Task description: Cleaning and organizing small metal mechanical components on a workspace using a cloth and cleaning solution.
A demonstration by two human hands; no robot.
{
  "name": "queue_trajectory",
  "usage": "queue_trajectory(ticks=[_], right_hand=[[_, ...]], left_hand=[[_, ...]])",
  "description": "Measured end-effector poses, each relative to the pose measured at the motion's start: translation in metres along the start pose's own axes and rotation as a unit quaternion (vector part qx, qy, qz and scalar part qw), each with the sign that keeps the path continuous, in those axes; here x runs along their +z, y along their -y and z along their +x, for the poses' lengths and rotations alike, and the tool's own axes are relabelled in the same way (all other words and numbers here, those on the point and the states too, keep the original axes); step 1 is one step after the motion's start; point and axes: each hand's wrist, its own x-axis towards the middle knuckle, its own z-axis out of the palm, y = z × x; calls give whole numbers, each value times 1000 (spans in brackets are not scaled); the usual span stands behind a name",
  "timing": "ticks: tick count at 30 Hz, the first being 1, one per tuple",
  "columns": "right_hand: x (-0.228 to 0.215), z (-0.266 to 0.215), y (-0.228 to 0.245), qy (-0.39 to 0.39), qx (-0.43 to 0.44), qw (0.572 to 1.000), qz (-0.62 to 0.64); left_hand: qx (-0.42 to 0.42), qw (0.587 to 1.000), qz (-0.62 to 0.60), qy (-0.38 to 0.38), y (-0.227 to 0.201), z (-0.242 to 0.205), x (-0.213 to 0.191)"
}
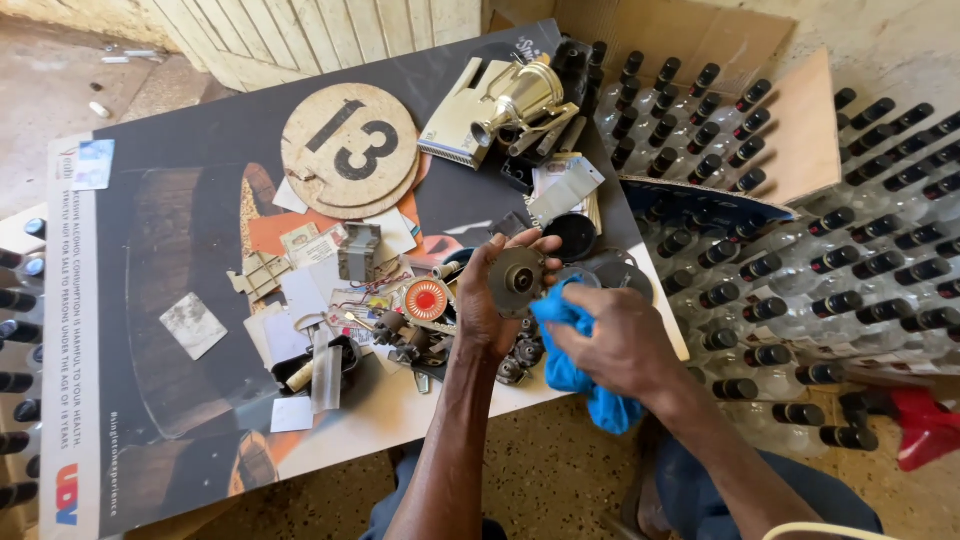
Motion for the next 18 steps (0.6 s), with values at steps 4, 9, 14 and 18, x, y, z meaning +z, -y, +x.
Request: queue_trajectory(ticks=[4, 9, 14, 18], right_hand=[[17, 13, -14, -99, 19, 992, 69], [41, 12, -1, -102, -3, 995, -1], [31, -5, -3, 10, 15, 998, -61], [9, -5, 3, -44, 122, 987, 94]], left_hand=[[-1, 999, 39, 1, 29, 11, -17], [-11, 999, 40, -21, 30, 12, -3], [-7, 999, -41, -18, 6, 3, -4], [-17, 996, -84, -18, 4, -1, 7]])
